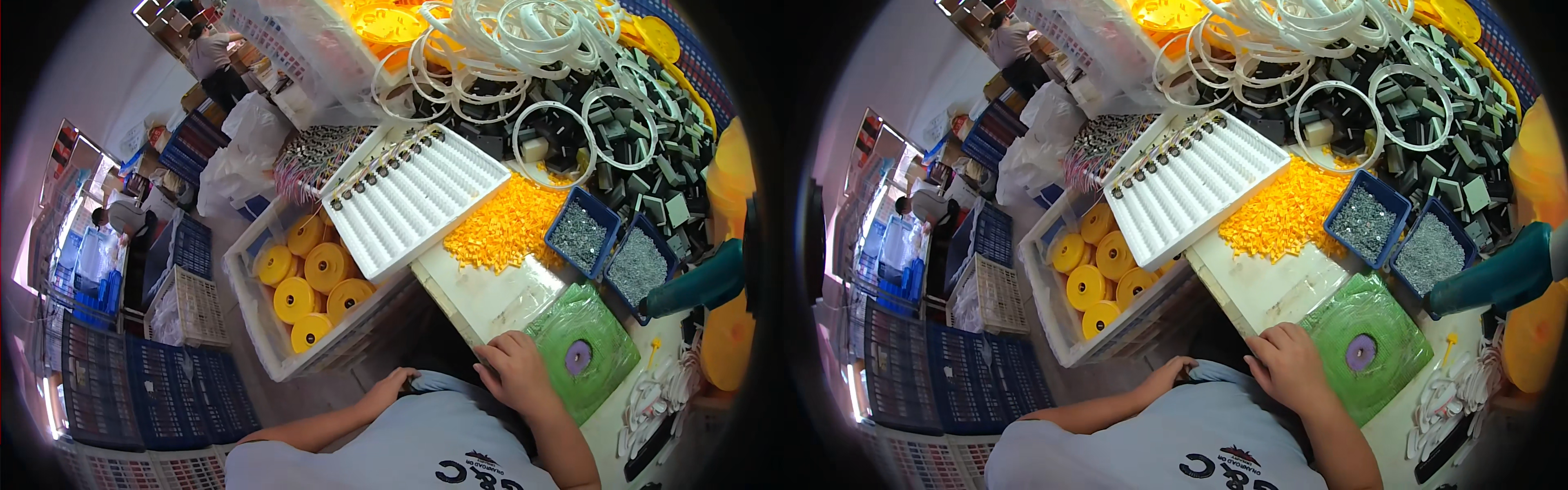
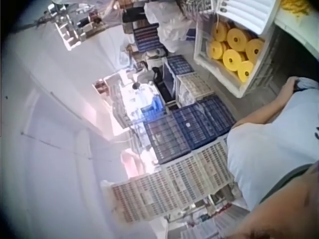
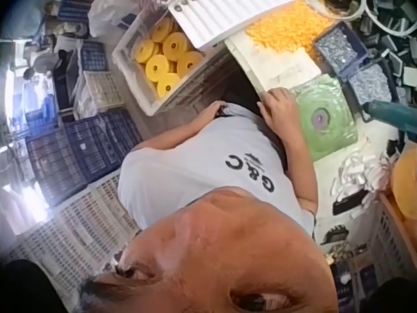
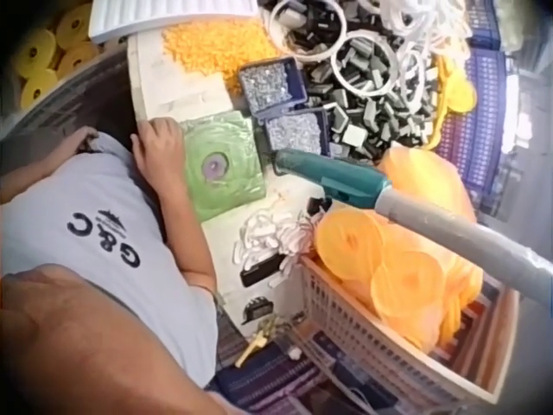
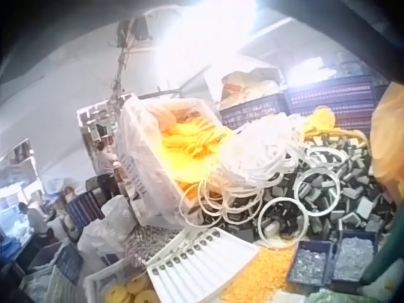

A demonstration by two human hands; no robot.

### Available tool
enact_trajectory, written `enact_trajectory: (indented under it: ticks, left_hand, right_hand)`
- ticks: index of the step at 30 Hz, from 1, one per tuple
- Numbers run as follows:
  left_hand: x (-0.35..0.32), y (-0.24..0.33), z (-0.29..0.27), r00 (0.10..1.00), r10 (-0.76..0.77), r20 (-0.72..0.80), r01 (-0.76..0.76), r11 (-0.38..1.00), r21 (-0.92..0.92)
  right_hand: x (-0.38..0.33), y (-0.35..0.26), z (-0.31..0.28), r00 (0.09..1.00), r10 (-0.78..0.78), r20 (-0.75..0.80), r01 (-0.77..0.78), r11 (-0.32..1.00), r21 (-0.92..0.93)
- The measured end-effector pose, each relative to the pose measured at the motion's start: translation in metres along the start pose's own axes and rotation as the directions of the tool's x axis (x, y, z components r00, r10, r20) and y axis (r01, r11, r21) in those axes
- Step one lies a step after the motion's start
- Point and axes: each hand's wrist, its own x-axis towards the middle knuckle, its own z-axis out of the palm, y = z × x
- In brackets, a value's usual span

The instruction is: Assembling small plastic and metal components into yellow housings using an electric screwdriver at a factory workbench.

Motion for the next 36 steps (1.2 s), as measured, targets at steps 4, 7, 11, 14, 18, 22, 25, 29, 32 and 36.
enact_trajectory:
  ticks: [4, 7, 11, 14, 18, 22, 25, 29, 32, 36]
  left_hand:
    - [-0.004, 0.003, 0.002, 0.994, -0.105, -0.01, 0.106, 0.992, 0.064]
    - [-0.006, 0.009, -0.004, 0.98, -0.196, -0.022, 0.195, 0.949, 0.246]
    - [-0.007, 0.013, -0.001, 0.977, -0.214, -0.014, 0.204, 0.91, 0.362]
    - [-0.007, 0.022, 0.002, 0.982, -0.172, -0.075, 0.187, 0.907, 0.377]
    - [-0.006, 0.016, 0.012, 0.979, -0.02, -0.203, 0.106, 0.901, 0.422]
    - [-0.003, 0.003, 0.012, 0.942, 0.148, -0.3, 0.044, 0.834, 0.549]
    - [0.001, -0.001, 0.008, 0.913, 0.2, -0.355, 0.013, 0.856, 0.516]
    - [0.001, 0.003, 0.0, 0.969, -0.061, -0.239, 0.153, 0.908, 0.391]
    - [-0.002, 0.003, 0.001, 0.963, -0.06, -0.261, 0.165, 0.9, 0.404]
    - [-0.002, 0.002, 0.0, 0.964, -0.024, -0.266, 0.135, 0.903, 0.409]
  right_hand:
    - [0.0, 0.0, -0.001, 1.0, -0.011, -0.01, 0.011, 1.0, -0.018]
    - [-0.001, -0.003, -0.003, 1.0, -0.013, -0.014, 0.013, 1.0, -0.014]
    - [-0.002, -0.002, -0.002, 1.0, 0.004, -0.004, -0.004, 1.0, -0.004]
    - [0.0, -0.003, -0.005, 1.0, -0.006, -0.008, 0.006, 1.0, -0.015]
    - [0.001, -0.003, -0.004, 1.0, -0.007, -0.008, 0.007, 1.0, -0.003]
    - [0.001, -0.002, -0.005, 1.0, -0.003, 0.002, 0.003, 1.0, -0.003]
    - [0.001, -0.004, -0.005, 1.0, -0.001, 0.005, 0.001, 1.0, -0.01]
    - [0.0, -0.002, -0.002, 1.0, 0.017, 0.018, -0.017, 1.0, -0.009]
    - [0.001, -0.003, -0.002, 1.0, 0.012, 0.023, -0.011, 1.0, -0.014]
    - [-0.001, -0.004, -0.002, 0.999, 0.028, 0.033, -0.028, 1.0, -0.01]
